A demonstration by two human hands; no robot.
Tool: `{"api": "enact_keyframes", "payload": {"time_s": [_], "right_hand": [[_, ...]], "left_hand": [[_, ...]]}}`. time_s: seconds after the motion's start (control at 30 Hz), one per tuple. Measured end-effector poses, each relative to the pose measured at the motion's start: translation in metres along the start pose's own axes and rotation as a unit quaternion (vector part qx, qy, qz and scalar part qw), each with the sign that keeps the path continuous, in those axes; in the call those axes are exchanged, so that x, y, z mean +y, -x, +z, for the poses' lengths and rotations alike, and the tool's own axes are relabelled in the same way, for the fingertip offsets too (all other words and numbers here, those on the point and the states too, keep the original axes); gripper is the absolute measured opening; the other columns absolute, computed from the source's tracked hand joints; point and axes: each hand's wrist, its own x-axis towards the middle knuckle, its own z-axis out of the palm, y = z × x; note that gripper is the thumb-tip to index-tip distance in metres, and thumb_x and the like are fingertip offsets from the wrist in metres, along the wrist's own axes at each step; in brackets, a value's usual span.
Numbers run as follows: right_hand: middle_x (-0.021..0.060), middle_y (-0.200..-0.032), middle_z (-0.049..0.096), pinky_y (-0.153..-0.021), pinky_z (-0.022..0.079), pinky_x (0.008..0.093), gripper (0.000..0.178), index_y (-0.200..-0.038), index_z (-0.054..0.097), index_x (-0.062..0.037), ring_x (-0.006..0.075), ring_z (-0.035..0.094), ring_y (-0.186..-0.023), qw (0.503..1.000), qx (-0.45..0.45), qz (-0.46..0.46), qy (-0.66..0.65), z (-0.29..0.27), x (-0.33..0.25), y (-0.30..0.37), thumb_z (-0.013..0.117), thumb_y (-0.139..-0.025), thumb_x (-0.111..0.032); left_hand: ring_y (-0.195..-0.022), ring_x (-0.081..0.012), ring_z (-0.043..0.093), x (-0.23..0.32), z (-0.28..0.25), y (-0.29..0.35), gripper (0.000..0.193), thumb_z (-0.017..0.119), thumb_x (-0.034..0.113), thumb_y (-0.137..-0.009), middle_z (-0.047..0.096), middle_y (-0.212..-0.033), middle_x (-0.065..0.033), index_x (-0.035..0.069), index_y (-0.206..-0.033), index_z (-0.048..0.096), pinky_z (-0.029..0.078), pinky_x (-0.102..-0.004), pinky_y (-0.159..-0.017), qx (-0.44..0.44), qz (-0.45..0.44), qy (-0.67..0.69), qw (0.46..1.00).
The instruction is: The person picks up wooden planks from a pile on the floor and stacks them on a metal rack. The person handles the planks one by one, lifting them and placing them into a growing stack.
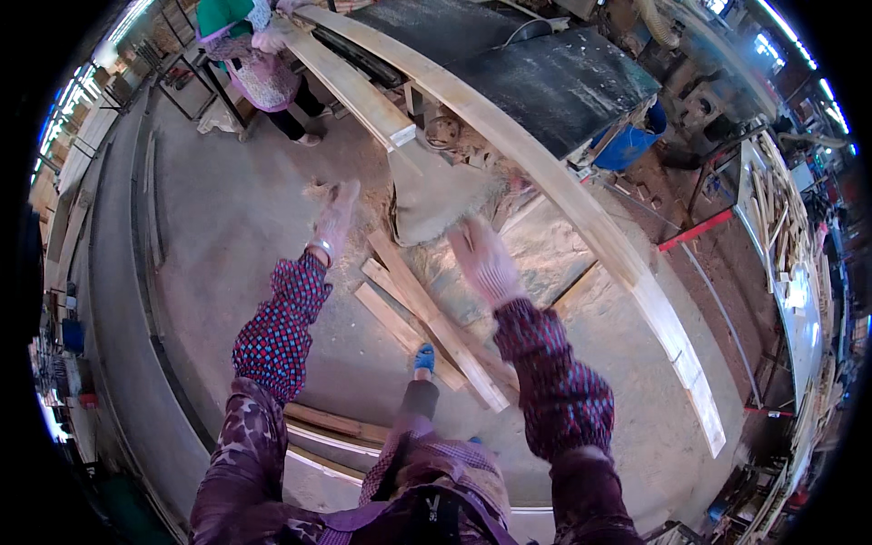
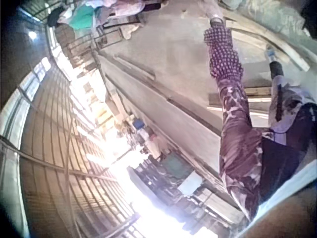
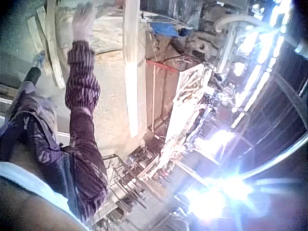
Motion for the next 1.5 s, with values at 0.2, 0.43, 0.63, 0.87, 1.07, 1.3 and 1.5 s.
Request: {"api": "enact_keyframes", "payload": {"time_s": [0.2,0.43,0.63,0.87,1.07,1.3,1.5], "right_hand": [[0.0259,-0.101,0.066,-0.082,0.049,0.0507,0.049,-0.115,0.055,-0.0002,0.0398,0.062,-0.1,0.964,-0.082,0.158,0.198,0.058,-0.017,-0.152,0.049,-0.096,-0.045],[0.025,-0.097,0.066,-0.075,0.052,0.0496,0.044,-0.111,0.06,-0.0014,0.0408,0.066,-0.088,0.943,-0.199,-0.052,0.263,0.134,0.031,-0.215,0.046,-0.098,-0.041],[0.0232,-0.101,0.067,-0.07,0.053,0.0483,0.035,-0.113,0.06,-0.0026,0.0402,0.066,-0.085,0.967,-0.144,0.151,0.146,0.164,0.007,-0.211,0.045,-0.1,-0.031],[0.0221,-0.094,0.067,-0.075,0.051,0.0447,0.031,-0.115,0.061,-0.0048,0.0389,0.065,-0.091,0.974,0.035,0.07,-0.213,0.232,0.06,-0.193,0.049,-0.099,-0.029],[0.0199,-0.092,0.068,-0.076,0.05,0.0467,0.035,-0.104,0.066,-0.0089,0.0368,0.066,-0.092,0.98,-0.111,0.166,0.007,0.195,0.024,-0.189,0.046,-0.096,-0.036],[0.0169,-0.09,0.069,-0.065,0.053,0.0497,0.027,-0.102,0.065,-0.0073,0.0359,0.069,-0.08,0.958,-0.185,0.177,0.132,0.111,0.041,-0.114,0.05,-0.092,-0.028],[0.0249,-0.124,0.06,-0.101,0.044,0.0453,0.06,-0.132,0.052,-0.0048,0.0372,0.058,-0.117,0.865,-0.295,0.389,0.113,0.021,0.039,0.153,0.059,-0.085,-0.041]], "left_hand": [[-0.083,-0.0203,0.052,0.059,0.035,-0.091,0.068,0.064,0.066,-0.08,0.053,-0.098,-0.0072,0.012,-0.121,0.059,0.045,-0.0381,-0.071,0.052,-0.307,0.332,0.89],[-0.089,-0.0244,0.06,0.008,0.086,-0.177,0.059,0.067,0.054,-0.084,0.06,-0.099,-0.0077,0.01,-0.122,0.056,0.051,-0.0388,-0.07,-0.015,-0.305,0.538,0.786],[-0.086,-0.0249,0.063,0.028,0.071,-0.163,0.047,0.066,0.043,-0.089,0.061,-0.103,-0.0077,0.009,-0.121,0.057,0.054,-0.0382,-0.067,0.073,-0.231,0.529,0.813],[-0.096,-0.0226,0.062,0.012,0.065,-0.163,0.053,0.057,0.04,-0.095,0.06,-0.112,-0.0101,0.003,-0.132,0.053,0.053,-0.0373,-0.083,0.039,-0.195,0.453,0.869],[-0.104,-0.0242,0.062,-0.002,0.062,-0.155,0.049,0.055,0.043,-0.096,0.062,-0.118,-0.0094,0.005,-0.127,0.055,0.049,-0.0361,-0.094,0.037,-0.129,0.392,0.91],[-0.132,-0.0293,0.041,-0.024,0.067,-0.144,0.058,0.06,0.02,-0.093,0.043,-0.143,-0.0117,0.004,-0.145,0.038,0.036,-0.0406,-0.112,-0.013,0.087,-0.109,0.99],[-0.132,-0.033,0.041,-0.023,0.053,-0.147,0.061,0.06,0.031,-0.093,0.046,-0.141,-0.0125,0.009,-0.145,0.037,0.034,-0.0468,-0.112,0.009,0.154,-0.35,0.924]]}}
